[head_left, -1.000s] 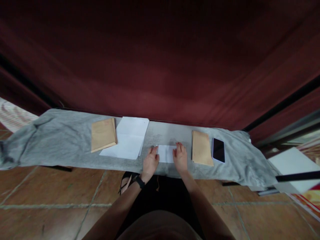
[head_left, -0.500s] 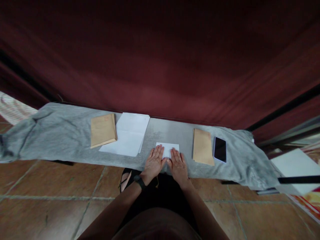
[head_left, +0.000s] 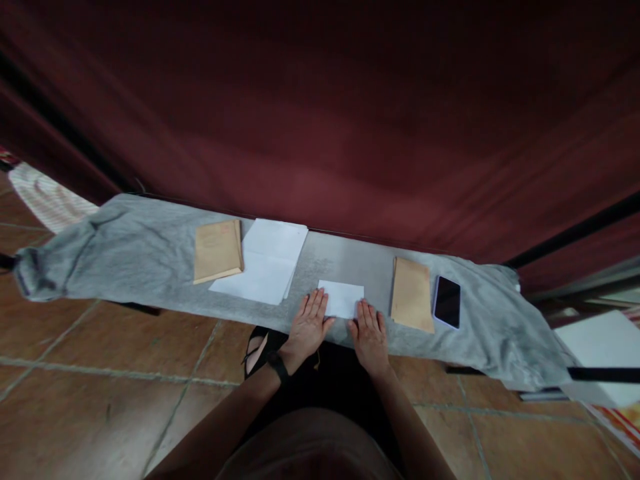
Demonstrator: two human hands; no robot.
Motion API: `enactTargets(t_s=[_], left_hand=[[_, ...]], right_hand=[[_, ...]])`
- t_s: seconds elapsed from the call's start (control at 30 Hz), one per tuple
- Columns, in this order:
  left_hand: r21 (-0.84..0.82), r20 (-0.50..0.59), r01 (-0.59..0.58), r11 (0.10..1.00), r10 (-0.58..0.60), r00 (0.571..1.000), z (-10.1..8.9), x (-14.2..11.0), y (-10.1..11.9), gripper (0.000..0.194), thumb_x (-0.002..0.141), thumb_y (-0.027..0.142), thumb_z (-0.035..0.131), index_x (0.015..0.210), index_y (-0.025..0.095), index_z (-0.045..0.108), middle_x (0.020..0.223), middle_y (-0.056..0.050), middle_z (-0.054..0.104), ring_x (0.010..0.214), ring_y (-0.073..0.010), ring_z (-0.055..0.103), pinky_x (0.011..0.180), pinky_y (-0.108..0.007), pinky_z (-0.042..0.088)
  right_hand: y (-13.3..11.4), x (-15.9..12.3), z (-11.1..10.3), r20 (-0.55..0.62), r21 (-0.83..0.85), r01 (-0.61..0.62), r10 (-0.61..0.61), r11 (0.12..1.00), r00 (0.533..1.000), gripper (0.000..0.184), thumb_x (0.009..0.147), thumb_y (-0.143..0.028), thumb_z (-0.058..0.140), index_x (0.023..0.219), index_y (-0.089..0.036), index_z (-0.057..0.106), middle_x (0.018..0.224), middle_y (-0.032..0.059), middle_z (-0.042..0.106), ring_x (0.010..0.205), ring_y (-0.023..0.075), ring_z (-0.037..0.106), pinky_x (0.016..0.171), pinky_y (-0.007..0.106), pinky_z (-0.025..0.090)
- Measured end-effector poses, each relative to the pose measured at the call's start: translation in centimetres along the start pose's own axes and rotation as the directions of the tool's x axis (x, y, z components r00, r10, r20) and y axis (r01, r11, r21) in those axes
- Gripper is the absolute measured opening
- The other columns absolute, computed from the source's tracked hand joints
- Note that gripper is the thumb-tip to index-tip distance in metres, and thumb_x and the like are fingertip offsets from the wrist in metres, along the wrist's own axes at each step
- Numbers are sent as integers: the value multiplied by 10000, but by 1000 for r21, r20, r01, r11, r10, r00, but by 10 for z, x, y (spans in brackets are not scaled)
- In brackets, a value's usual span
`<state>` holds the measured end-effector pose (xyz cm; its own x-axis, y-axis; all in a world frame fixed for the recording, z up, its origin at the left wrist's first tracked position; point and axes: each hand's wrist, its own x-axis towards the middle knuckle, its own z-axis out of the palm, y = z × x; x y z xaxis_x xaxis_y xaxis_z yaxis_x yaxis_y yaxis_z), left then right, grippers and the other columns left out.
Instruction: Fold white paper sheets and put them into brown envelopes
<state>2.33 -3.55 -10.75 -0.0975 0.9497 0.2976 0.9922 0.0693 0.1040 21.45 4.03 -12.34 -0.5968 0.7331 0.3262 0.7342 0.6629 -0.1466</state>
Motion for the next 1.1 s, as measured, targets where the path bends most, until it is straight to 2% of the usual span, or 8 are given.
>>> enactTargets(t_s=[0.13,0.23,0.4,0.53,0.6,0.83,1.1], left_hand=[[-55,32,-169,984,171,985,4,-7,14,598,1027,433,427,1546,149,341,1611,-121,353,1506,-237,295,1247,-455,235],[-72,50,-211,975,215,975,4,-8,18,583,1019,457,450,1523,172,385,1603,-116,376,1498,-239,315,1245,-464,231],[-62,74,-243,968,247,966,-1,-8,16,607,988,499,514,1510,206,414,1611,-118,361,1499,-267,312,1236,-469,235],[-40,113,-253,967,256,960,-3,-9,16,658,957,486,576,1513,175,411,1623,-133,331,1512,-286,274,1247,-475,197],[-34,123,-260,965,263,957,-4,-9,16,658,962,467,568,1521,165,398,1628,-136,317,1517,-285,260,1252,-474,178],[-54,126,-267,962,272,954,-8,-11,15,710,965,453,560,1558,151,312,1643,-146,274,1532,-270,214,1260,-474,159],[-97,138,-244,965,256,957,-10,-13,14,690,974,471,548,1531,120,340,1631,-175,283,1530,-279,202,1252,-477,200]], right_hand=[[-1,0,0,3,5,-3,3,1000,1000,542,1074,-346,265,1554,-108,348,1551,158,449,1428,289,406,1189,501,251],[0,-1,1,1,23,-2,2,1000,1000,533,1074,-331,260,1543,-102,367,1550,167,449,1438,290,392,1189,510,248],[-6,-2,2,-47,111,-28,34,993,998,547,1077,-350,227,1525,-82,390,1545,185,451,1458,288,362,1190,541,252],[-18,-4,1,10,195,66,-69,979,998,545,1079,-367,227,1536,-112,377,1555,157,445,1465,245,362,1193,497,282],[-22,-7,1,33,184,95,-103,978,994,548,1078,-379,248,1531,-103,387,1553,165,445,1467,242,361,1203,490,269],[-15,-14,2,11,114,94,-96,989,995,557,1076,-388,269,1553,-110,345,1565,174,422,1474,252,348,1198,497,266],[-11,-18,0,20,83,56,-58,995,998,568,1076,-387,271,1558,-92,327,1565,186,416,1467,270,358,1193,504,269]])
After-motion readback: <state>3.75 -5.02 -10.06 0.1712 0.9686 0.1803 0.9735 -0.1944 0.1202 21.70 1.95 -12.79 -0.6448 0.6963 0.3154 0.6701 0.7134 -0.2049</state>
